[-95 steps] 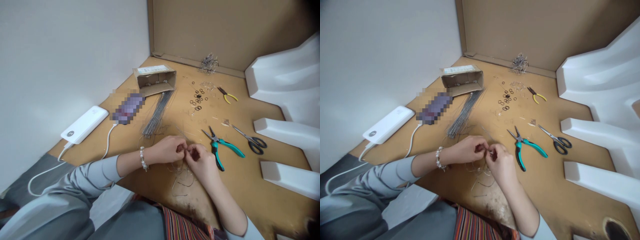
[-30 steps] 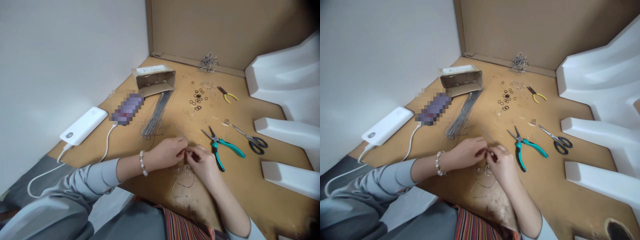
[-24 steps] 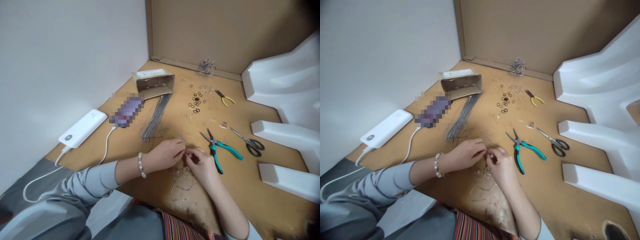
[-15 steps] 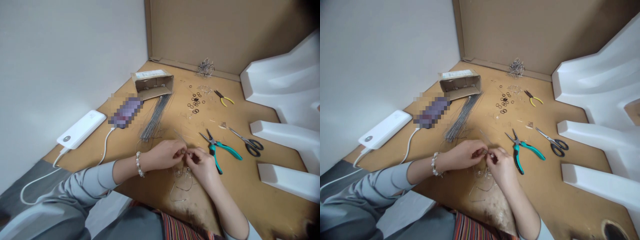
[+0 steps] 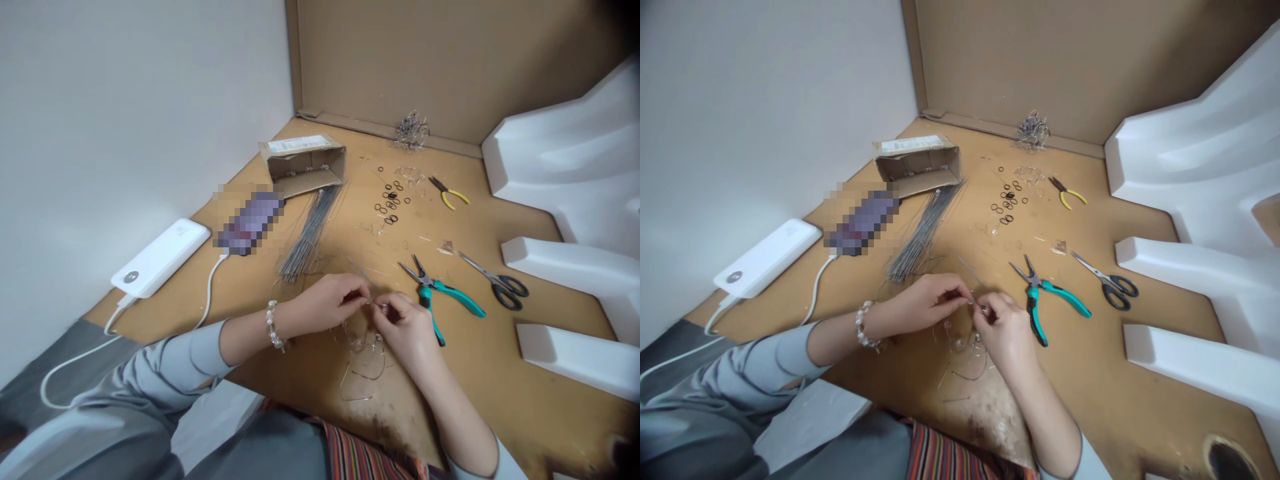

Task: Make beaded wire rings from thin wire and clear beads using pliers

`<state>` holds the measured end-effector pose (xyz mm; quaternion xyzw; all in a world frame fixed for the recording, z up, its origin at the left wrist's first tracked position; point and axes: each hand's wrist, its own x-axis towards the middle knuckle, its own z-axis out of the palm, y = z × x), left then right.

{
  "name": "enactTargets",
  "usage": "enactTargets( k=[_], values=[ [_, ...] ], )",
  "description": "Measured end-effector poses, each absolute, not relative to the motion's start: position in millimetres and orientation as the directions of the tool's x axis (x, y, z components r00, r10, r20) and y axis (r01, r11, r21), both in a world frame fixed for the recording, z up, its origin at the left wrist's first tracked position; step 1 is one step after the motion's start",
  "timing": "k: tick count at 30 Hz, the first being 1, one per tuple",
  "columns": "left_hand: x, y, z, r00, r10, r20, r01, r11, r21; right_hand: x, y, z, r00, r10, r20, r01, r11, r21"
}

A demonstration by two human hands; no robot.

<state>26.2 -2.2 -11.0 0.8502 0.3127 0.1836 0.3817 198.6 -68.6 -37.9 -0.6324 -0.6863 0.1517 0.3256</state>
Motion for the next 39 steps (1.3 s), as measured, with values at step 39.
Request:
enactTargets(
  k=[39],
  values=[
    [25.1, -3.1, -18.3, 0.873, 0.477, 0.102, 0.395, -0.814, 0.426, 208.1, -67.7, -35.7, -0.015, 0.991, 0.134, 0.688, 0.108, -0.718]
  ],
)
